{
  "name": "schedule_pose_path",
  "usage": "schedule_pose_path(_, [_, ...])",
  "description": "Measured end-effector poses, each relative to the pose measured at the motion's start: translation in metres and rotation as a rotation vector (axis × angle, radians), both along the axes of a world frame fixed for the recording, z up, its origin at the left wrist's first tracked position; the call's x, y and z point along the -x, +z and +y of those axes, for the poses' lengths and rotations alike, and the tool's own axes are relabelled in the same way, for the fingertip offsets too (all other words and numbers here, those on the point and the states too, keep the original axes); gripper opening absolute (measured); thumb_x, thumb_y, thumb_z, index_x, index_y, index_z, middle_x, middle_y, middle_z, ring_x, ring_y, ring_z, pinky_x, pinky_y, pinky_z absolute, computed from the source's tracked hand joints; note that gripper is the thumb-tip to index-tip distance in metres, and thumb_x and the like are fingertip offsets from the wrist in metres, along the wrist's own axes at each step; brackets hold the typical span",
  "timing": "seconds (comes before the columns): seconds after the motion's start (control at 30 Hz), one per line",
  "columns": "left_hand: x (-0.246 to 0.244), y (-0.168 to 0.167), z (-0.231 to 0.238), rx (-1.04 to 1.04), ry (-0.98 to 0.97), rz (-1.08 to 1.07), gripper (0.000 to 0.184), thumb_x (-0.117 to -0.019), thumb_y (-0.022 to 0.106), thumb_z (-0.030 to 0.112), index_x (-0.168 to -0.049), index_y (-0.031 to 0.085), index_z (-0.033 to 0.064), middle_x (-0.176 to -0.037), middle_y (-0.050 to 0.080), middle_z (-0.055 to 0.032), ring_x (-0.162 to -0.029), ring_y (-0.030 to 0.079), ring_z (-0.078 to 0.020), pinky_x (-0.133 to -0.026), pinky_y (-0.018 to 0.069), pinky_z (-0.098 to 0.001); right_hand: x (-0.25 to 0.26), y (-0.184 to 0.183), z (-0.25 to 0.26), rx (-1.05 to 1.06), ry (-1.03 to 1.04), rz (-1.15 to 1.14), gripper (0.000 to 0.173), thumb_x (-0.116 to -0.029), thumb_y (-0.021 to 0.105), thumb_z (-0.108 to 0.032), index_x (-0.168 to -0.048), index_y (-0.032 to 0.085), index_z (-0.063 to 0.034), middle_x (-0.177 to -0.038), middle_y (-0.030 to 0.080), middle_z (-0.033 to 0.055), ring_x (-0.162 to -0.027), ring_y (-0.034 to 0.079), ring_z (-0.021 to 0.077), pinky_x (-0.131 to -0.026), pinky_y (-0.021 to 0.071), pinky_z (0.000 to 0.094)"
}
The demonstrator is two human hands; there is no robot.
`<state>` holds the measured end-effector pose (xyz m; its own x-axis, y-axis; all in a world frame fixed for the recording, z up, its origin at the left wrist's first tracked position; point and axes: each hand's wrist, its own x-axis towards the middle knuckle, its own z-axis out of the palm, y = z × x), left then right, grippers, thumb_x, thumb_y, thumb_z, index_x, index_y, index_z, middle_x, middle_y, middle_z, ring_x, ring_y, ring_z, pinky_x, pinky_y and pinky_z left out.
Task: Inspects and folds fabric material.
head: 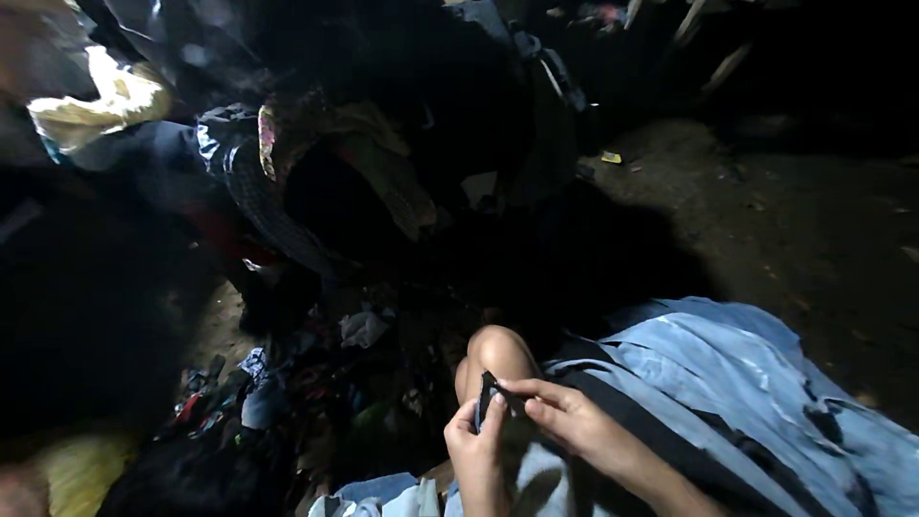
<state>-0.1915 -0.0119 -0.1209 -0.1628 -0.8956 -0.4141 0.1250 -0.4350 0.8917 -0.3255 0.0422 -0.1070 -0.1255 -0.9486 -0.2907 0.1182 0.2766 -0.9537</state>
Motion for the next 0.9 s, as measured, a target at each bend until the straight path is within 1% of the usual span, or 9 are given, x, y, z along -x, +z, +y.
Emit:
schedule_pose_path(0.07, [0.001, -0.003, 0.001, 0.017, 0.034, 0.009, 0.016, -0.0906, 0.063, -0.003, -0.077, 0.069, 0.0027, -0.065, 0.067, 0.0030, -0.059, 0.063, -0.0005, -0.061, 0.0548, -0.0187, -0.008, -0.007, 0.011, 0.116, 0.025, 0.337, 0.040, -0.1054, 0.050, -0.022, -0.141, 0.062, -0.0083, -0.134, 0.067, 0.0035, -0.115, 0.065, 0.0055, -0.099, 0.0523, 0.0276])
schedule_pose_path(0.13, [0.003, -0.003, 0.003, 0.038, 0.046, 0.012, 0.016, -0.0920, 0.061, -0.003, -0.080, 0.070, 0.0022, -0.067, 0.068, 0.0036, -0.061, 0.064, 0.0002, -0.062, 0.0558, -0.0183, -0.018, -0.019, 0.019, 0.158, -0.028, 0.628, 0.045, -0.1055, 0.049, -0.032, -0.144, 0.060, -0.0110, -0.129, 0.070, 0.0120, -0.107, 0.072, 0.0247, -0.088, 0.0580, 0.0478])
schedule_pose_path(0.2, [0.003, -0.004, 0.005, 0.067, 0.027, 0.016, 0.015, -0.0925, 0.059, -0.004, -0.084, 0.071, 0.0008, -0.069, 0.069, 0.0031, -0.064, 0.065, 0.0007, -0.064, 0.0567, -0.0183, -0.025, -0.027, 0.023, 0.157, -0.095, 0.779, 0.048, -0.1046, 0.049, -0.036, -0.144, 0.060, -0.0126, -0.113, 0.074, 0.0148, -0.087, 0.074, 0.0314, -0.069, 0.0585, 0.0530])
schedule_pose_path(0.33, [0.006, -0.007, 0.009, 0.113, 0.016, -0.012, 0.018, -0.0882, 0.057, -0.006, -0.079, 0.070, 0.0017, -0.064, 0.066, 0.0051, -0.059, 0.062, 0.0027, -0.058, 0.0534, -0.0160, -0.035, -0.036, 0.009, 0.224, -0.219, 0.942, 0.046, -0.1042, 0.046, -0.041, -0.138, 0.067, -0.0158, -0.090, 0.072, 0.0110, -0.066, 0.068, 0.0249, -0.055, 0.0559, 0.0413])
schedule_pose_path(0.53, [0.006, -0.006, 0.007, 0.069, 0.087, 0.007, 0.019, -0.0913, 0.059, -0.005, -0.077, 0.070, 0.0032, -0.064, 0.066, 0.0047, -0.058, 0.062, 0.0013, -0.059, 0.0541, -0.0170, -0.036, -0.034, 0.016, 0.214, -0.207, 0.909, 0.047, -0.1032, 0.050, -0.038, -0.138, 0.064, -0.0096, -0.102, 0.075, 0.0139, -0.075, 0.074, 0.0273, -0.060, 0.0589, 0.0435])
schedule_pose_path(0.7, [0.009, -0.007, 0.015, 0.115, 0.075, 0.014, 0.019, -0.0896, 0.056, -0.007, -0.080, 0.070, 0.0013, -0.065, 0.067, 0.0053, -0.059, 0.063, 0.0029, -0.060, 0.0548, -0.0159, -0.038, -0.038, 0.006, 0.256, -0.256, 0.898, 0.043, -0.1034, 0.047, -0.040, -0.130, 0.072, -0.0177, -0.089, 0.072, 0.0103, -0.068, 0.068, 0.0211, -0.058, 0.0557, 0.0362])
schedule_pose_path(0.8, [0.006, -0.006, 0.010, 0.084, 0.057, 0.028, 0.018, -0.0914, 0.059, -0.007, -0.080, 0.070, 0.0009, -0.064, 0.066, 0.0049, -0.059, 0.062, 0.0018, -0.059, 0.0540, -0.0161, -0.027, -0.023, 0.004, 0.185, -0.181, 0.509, 0.035, -0.1035, 0.053, -0.023, -0.129, 0.071, -0.0072, -0.114, 0.076, 0.0059, -0.098, 0.071, 0.0078, -0.088, 0.0563, 0.0259])
schedule_pose_path(0.83, [0.004, -0.006, 0.009, 0.073, 0.036, 0.038, 0.018, -0.0921, 0.059, -0.006, -0.079, 0.070, 0.0015, -0.064, 0.066, 0.0051, -0.058, 0.061, 0.0017, -0.058, 0.0531, -0.0159, -0.020, -0.013, 0.004, 0.110, -0.148, 0.287, 0.033, -0.1044, 0.052, -0.019, -0.129, 0.069, -0.0040, -0.113, 0.074, -0.0015, -0.096, 0.066, -0.0036, -0.086, 0.0524, 0.0155])
schedule_pose_path(0.9, [-0.001, -0.009, 0.005, 0.068, -0.014, 0.050, 0.021, -0.0921, 0.059, -0.003, -0.076, 0.069, 0.0044, -0.061, 0.063, 0.0066, -0.055, 0.057, 0.0028, -0.055, 0.0493, -0.0148, -0.005, -0.003, 0.000, -0.065, -0.095, -0.063, 0.031, -0.1049, 0.048, -0.017, -0.128, 0.066, -0.0050, -0.079, 0.059, -0.0141, -0.059, 0.045, -0.0093, -0.053, 0.0365, 0.0100])
